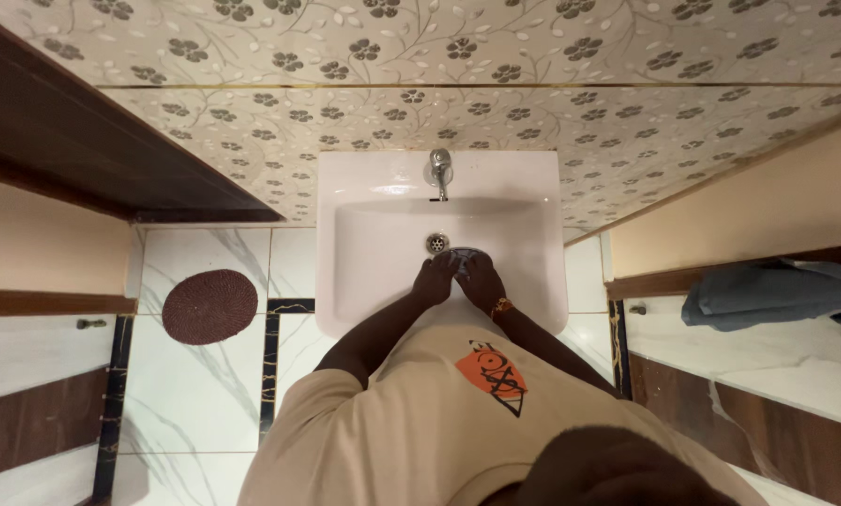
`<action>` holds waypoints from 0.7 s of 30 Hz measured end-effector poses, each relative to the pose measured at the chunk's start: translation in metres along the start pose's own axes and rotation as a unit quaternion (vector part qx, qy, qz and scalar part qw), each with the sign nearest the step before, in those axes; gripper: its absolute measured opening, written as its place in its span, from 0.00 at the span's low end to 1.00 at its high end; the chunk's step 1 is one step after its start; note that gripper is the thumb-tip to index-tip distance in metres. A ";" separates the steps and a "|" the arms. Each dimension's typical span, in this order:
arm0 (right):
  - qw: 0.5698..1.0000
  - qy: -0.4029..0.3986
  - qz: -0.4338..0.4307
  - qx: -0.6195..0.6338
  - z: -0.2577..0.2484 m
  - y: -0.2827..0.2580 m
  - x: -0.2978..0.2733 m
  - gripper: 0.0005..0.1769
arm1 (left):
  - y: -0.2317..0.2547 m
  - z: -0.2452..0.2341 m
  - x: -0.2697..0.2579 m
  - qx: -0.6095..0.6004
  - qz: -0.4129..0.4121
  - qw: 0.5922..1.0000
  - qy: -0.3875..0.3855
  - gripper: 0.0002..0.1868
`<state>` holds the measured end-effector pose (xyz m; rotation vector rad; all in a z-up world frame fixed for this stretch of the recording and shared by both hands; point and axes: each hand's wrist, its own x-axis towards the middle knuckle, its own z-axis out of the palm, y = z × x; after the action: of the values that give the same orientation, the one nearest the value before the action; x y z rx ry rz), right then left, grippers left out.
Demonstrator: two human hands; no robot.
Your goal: The person wipes the interior and rim of a bathroom sink with a cloth, moving it around the basin and over the faucet area.
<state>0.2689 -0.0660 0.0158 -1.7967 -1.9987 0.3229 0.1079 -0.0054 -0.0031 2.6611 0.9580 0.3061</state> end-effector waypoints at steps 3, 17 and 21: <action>1.000 -0.006 -0.011 0.000 0.001 0.001 -0.005 0.23 | 0.003 0.004 0.000 0.002 0.016 0.999 -0.029 0.31; 0.992 -0.065 -0.103 0.031 0.042 -0.043 0.031 0.16 | -0.040 -0.018 -0.051 0.103 -0.095 0.990 -0.030 0.31; 0.993 -0.082 -0.061 0.051 0.047 -0.048 0.031 0.14 | -0.047 -0.021 -0.063 0.073 -0.072 0.995 0.014 0.30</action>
<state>0.2023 -0.0362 0.0012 -1.6232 -2.1503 0.5394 0.0267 -0.0078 -0.0056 2.7043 1.2176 0.2493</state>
